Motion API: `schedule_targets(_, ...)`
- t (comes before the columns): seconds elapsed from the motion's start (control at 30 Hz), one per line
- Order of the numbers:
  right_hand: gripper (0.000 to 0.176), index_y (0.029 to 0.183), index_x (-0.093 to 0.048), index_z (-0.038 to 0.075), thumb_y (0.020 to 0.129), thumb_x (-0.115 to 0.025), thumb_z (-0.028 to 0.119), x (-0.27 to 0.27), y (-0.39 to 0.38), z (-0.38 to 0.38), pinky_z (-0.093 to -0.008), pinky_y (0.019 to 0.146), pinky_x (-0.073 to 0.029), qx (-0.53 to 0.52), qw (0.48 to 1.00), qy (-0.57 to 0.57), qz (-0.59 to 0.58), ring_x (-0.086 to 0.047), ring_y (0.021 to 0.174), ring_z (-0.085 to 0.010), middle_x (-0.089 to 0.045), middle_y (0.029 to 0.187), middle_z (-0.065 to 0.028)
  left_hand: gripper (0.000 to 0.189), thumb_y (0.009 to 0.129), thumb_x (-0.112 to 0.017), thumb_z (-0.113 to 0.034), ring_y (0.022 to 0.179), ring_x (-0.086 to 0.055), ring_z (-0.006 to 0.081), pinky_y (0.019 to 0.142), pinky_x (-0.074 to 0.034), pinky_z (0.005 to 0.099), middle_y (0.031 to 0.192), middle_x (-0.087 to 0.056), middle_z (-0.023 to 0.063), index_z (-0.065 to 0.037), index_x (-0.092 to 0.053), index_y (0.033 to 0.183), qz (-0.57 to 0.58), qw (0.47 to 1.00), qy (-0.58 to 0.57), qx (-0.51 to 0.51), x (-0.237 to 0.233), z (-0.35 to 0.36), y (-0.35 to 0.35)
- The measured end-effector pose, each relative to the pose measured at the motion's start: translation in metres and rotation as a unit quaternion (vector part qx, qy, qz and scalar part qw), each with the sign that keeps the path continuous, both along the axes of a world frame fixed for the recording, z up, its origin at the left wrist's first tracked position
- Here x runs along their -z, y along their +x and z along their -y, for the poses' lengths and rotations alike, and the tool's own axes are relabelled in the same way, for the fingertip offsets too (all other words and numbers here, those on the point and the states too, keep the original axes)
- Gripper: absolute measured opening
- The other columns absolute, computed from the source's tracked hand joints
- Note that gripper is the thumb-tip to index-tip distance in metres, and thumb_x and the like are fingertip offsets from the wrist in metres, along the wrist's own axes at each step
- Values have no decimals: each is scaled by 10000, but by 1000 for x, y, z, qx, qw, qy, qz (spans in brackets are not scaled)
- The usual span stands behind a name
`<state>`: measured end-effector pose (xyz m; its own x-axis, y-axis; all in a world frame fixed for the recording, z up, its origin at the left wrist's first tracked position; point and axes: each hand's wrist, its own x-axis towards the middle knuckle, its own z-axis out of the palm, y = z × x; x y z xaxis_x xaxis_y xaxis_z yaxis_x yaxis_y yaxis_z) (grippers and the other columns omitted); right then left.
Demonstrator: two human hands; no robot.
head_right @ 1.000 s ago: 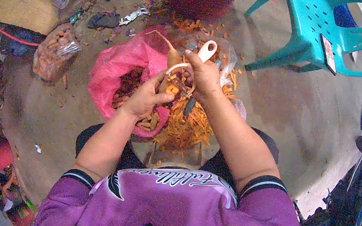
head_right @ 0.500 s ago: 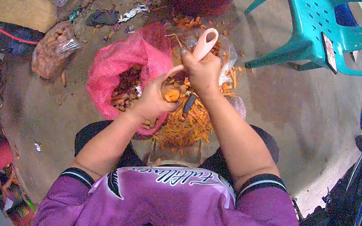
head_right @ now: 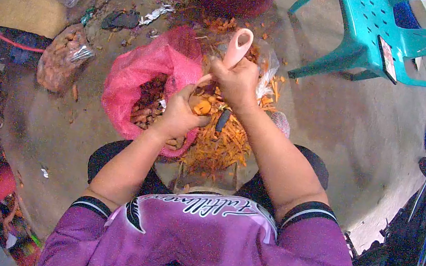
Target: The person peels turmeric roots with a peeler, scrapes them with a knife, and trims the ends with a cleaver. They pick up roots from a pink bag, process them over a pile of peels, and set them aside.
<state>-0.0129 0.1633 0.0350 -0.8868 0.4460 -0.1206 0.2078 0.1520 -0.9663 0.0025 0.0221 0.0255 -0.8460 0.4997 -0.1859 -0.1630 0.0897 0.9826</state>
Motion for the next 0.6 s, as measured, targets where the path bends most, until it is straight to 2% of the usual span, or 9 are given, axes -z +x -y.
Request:
schedule_targets(0.1, 183, 693, -532, -8, 729, -602, 157, 3, 3, 2, -229, 455, -415, -44, 989, -138, -12, -508, 506, -90, -541, 611, -30, 492, 584, -690, -7, 871, -535, 127, 786, -424, 259, 936, -554, 65, 20, -454, 1015, 8, 1000, 3, 3, 8, 1, -1)
schedule_targets(0.2, 198, 687, -543, -14, 721, -611, 168, 3, 7, 8, -234, 456, -407, -99, 986, -134, 22, -498, 503, -83, -538, 608, -25, 482, 591, -690, -14, 869, -538, 128, 778, -426, 257, 936, -556, 62, 21, -457, 1012, 22, 1000, 3, 12, 16, 4, -5)
schedule_targets(0.23, 199, 670, -553, -21, 710, -610, 165, 3, 8, 9, -243, 466, -414, -82, 991, -108, 21, -507, 512, -86, -546, 598, -28, 479, 593, -691, -18, 868, -538, 127, 775, -427, 257, 934, -558, 60, 21, -459, 1011, 31, 999, 6, 13, 13, 4, -4)
schedule_targets(0.33, 210, 639, -573, -36, 691, -605, 165, -5, 6, 10, -266, 492, -432, -15, 998, -55, -4, -529, 535, -93, -566, 580, -33, 634, 587, -685, 21, 937, -518, 138, 840, -406, 271, 1062, -520, 106, 32, -398, 1152, 46, 997, -63, 14, -3, 2, -3)
schedule_targets(0.37, 217, 639, -573, -35, 690, -609, 173, -4, 1, -2, -263, 489, -427, -8, 998, 54, 22, -526, 535, -94, -558, 566, -29, 611, 586, -690, 11, 916, -522, 135, 825, -411, 268, 1044, -528, 99, 33, -413, 1130, 42, 996, -74, 23, -2, 2, -2)
schedule_targets(0.43, 225, 638, -574, -31, 688, -610, 185, -9, -1, 0, -265, 480, -419, 11, 994, -111, -22, -522, 524, -102, -550, 540, -29, 566, 584, -702, -9, 876, -532, 129, 796, -422, 262, 1010, -544, 86, 36, -444, 1085, 34, 994, -96, 43, 1, 2, -2)
schedule_targets(0.53, 261, 627, -535, -5, 725, -610, 225, -1, 3, 0, -236, 414, -361, -86, 993, -84, 7, -473, 459, -90, -512, 532, -37, 484, 596, -706, -43, 813, -534, 114, 743, -431, 251, 935, -563, 58, 25, -483, 1020, 44, 999, -2, 7, 19, 1, -5)
schedule_targets(0.6, 271, 618, -529, 4, 731, -611, 236, 9, -3, -5, -231, 409, -348, -2, 1000, -30, 6, -464, 453, -88, -509, 531, -35, 463, 602, -706, -52, 794, -529, 106, 724, -430, 247, 897, -562, 35, 15, -494, 1009, 39, 998, -53, 24, 9, 5, -6)
